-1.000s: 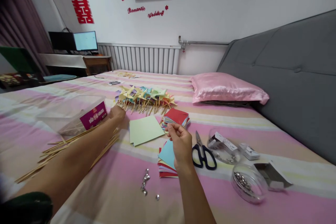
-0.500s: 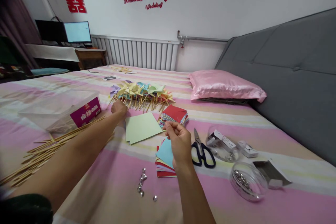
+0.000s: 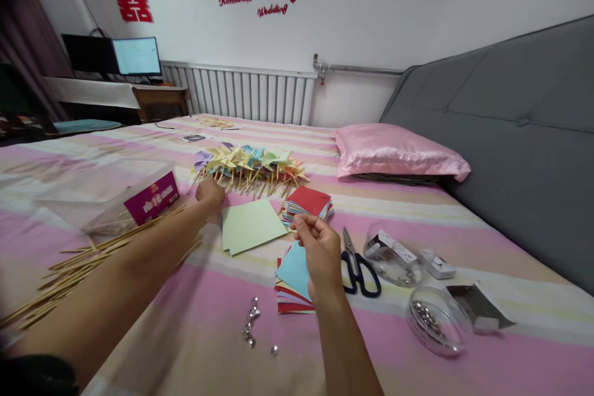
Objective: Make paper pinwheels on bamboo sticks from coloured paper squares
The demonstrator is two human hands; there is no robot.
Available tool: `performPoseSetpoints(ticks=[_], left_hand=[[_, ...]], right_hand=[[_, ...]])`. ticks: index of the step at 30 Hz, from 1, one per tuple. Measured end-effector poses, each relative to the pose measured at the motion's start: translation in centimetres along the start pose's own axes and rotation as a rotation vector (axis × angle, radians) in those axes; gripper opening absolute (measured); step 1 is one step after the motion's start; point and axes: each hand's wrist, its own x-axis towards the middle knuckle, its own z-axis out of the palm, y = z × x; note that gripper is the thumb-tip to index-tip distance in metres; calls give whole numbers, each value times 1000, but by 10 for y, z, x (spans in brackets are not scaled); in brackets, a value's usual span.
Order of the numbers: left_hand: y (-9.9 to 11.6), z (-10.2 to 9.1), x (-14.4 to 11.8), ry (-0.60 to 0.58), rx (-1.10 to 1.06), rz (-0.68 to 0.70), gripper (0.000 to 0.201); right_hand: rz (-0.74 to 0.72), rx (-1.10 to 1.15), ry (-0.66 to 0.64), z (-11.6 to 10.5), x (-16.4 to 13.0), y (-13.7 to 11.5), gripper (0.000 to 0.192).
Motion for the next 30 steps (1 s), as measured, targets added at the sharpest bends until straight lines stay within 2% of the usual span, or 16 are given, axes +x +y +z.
performPoseSetpoints(ticks=[3,8,11,14,15,17,19,24,30], left_hand=[[4,-16,-4,13,41,-10,12],[12,-62,-23,-14,-42,31,11],[13,-86,-57,-56,-163,120,23],[11,-97,-111,-107,-302,186,37],[10,-98,-129,-124,-371,200,41],[8,-93,-161,-173,-720,181,44],[2,-82,-182,-200,-878,146,40],[-20,-51,-191,-143,-786,135,33],[-27,-52,-197,-232,-831,170,29]], right_hand=[[-8,16,21,-2,1,-4,29],[-1,35,48,-9,3,-10,31],[-41,-12,59,-15,5,-12,33],[-120,-217,12,-24,5,-17,31],[-144,-327,-20,-27,5,-19,29],[-166,-582,-96,-35,4,-23,23],[-149,-824,-175,-42,3,-27,18],[-50,-1221,-392,-45,-3,-28,41],[-17,-1480,-532,-25,-13,-16,73]])
